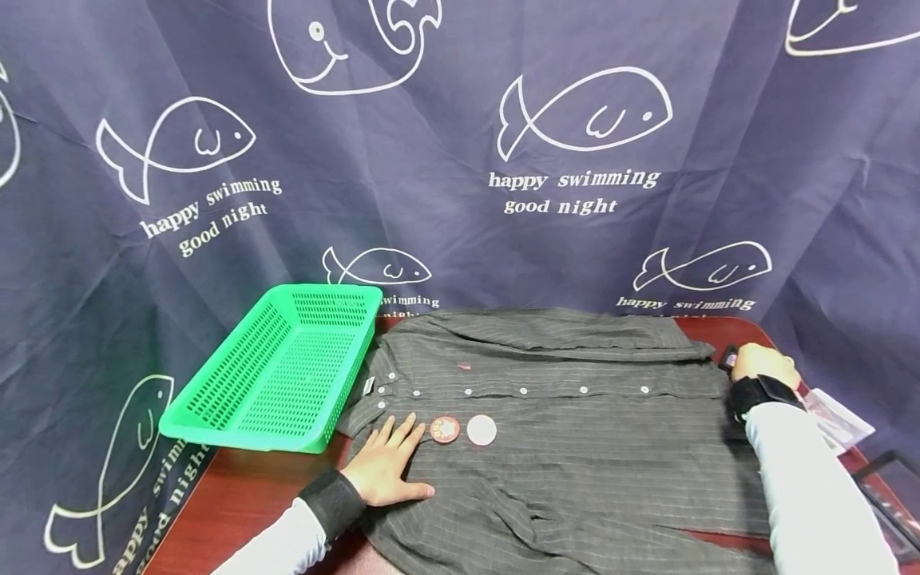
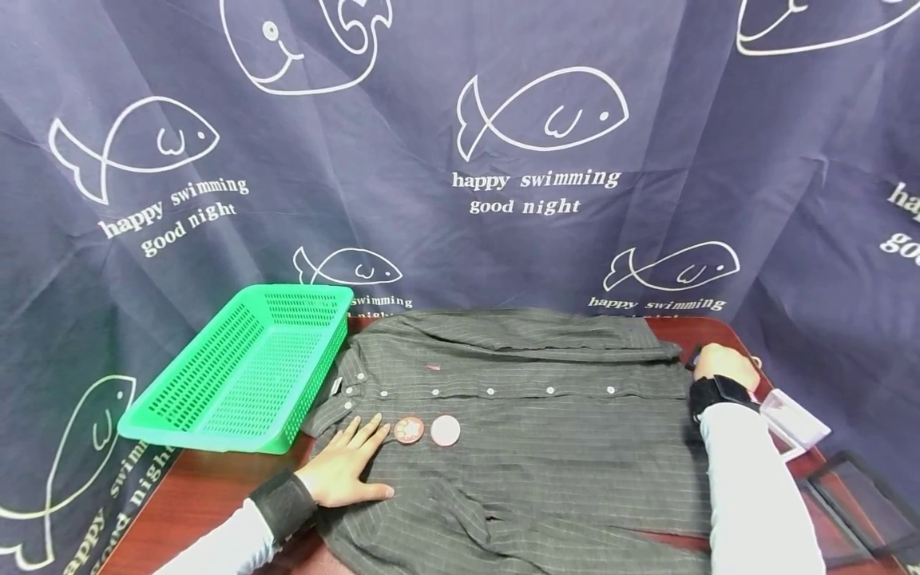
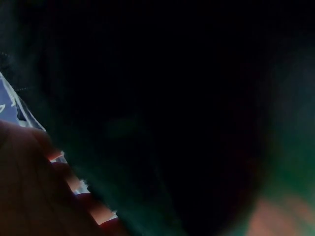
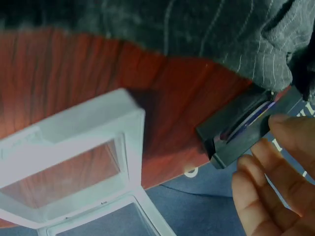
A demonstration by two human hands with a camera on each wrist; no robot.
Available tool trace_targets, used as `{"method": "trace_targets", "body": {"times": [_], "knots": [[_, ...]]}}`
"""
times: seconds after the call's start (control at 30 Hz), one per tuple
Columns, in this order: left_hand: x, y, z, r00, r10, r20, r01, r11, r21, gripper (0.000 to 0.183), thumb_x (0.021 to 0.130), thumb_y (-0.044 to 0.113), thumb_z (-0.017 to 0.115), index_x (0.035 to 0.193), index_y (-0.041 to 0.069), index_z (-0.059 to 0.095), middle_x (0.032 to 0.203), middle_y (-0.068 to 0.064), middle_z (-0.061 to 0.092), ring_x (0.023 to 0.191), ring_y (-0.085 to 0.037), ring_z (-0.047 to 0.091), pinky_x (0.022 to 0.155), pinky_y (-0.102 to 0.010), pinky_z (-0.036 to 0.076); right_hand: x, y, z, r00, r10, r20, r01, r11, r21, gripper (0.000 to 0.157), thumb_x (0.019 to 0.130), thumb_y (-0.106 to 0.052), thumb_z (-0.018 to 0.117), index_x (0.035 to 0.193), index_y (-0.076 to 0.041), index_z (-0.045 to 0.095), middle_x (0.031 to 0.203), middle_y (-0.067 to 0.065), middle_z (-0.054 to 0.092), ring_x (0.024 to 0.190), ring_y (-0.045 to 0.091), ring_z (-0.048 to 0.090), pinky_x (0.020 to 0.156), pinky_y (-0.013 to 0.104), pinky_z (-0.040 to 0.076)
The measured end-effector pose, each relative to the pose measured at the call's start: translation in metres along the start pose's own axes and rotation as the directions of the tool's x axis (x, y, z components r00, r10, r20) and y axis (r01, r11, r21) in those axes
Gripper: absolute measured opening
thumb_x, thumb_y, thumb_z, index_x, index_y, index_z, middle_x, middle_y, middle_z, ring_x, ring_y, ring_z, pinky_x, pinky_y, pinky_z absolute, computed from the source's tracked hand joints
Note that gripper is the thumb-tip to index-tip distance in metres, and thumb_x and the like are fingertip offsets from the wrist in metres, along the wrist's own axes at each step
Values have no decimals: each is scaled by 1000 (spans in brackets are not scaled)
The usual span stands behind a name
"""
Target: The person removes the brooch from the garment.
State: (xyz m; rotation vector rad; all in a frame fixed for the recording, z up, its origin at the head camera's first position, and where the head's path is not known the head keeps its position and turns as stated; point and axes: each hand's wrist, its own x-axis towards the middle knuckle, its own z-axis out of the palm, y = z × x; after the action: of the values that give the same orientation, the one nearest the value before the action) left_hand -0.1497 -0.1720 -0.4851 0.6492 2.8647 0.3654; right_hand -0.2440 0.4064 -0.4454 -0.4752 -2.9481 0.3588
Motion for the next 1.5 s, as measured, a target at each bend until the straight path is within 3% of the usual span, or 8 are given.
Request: {"method": "trace_targets", "body": {"times": [0.3, 0.47, 0.7, 0.77, 1.23, 1.5], "knots": [[-1, -1, 5, 1000, 17, -12, -17, 1000, -3, 97, 76, 64, 69, 147, 3, 41, 155, -19, 36, 141, -54, 28, 107, -69, 30, -4, -3, 9, 999, 45, -31, -44, 999, 25, 31, 85, 8, 32, 76, 18, 60, 82, 45, 58, 72, 53, 60, 53, 51, 46], [0, -2, 5, 1000, 17, -18, -17, 1000, -2, 97, 76, 65, 69, 147, 4, 41, 155, -19, 36, 141, -54, 28, 107, -69, 30, -3, -3, 6, 997, 65, -29, -64, 997, 35, 31, 86, 8, 31, 80, 20, 60, 88, 49, 57, 76, 56, 60, 55, 54, 47], [1, -4, 5, 1000, 15, -15, -15, 1000, -3, 98, 75, 64, 69, 147, 3, 41, 155, -19, 35, 141, -54, 28, 107, -69, 30, -5, -2, 0, 1000, 17, 3, -17, 1000, 24, 31, 85, 8, 32, 79, 20, 59, 86, 48, 57, 76, 57, 59, 57, 57, 47], [1, -3, 4, 1000, 14, -13, -14, 1000, -4, 98, 75, 64, 69, 147, 3, 41, 155, -19, 35, 141, -54, 27, 107, -69, 29, -4, -2, -2, 998, 46, 36, -47, 999, 27, 30, 85, 8, 32, 80, 22, 59, 87, 47, 57, 76, 55, 59, 59, 56, 47], [2, -4, 6, 1000, 16, -19, -16, 1000, -6, 99, 74, 65, 69, 147, 4, 40, 155, -19, 35, 141, -54, 27, 107, -69, 29, -10, 2, -1, 999, -22, -43, 23, 999, 37, 27, 82, 7, 37, 75, 17, 60, 84, 47, 57, 72, 57, 59, 53, 55, 47], [1, -3, 4, 1000, 25, -9, -26, 1000, -14, 99, 74, 64, 70, 146, 3, 41, 154, -20, 36, 140, -55, 28, 106, -70, 29, -8, 4, -4, 999, -14, 34, 13, 1000, 12, 27, 82, 7, 36, 80, 20, 60, 87, 47, 58, 77, 59, 59, 62, 61, 49]]}}
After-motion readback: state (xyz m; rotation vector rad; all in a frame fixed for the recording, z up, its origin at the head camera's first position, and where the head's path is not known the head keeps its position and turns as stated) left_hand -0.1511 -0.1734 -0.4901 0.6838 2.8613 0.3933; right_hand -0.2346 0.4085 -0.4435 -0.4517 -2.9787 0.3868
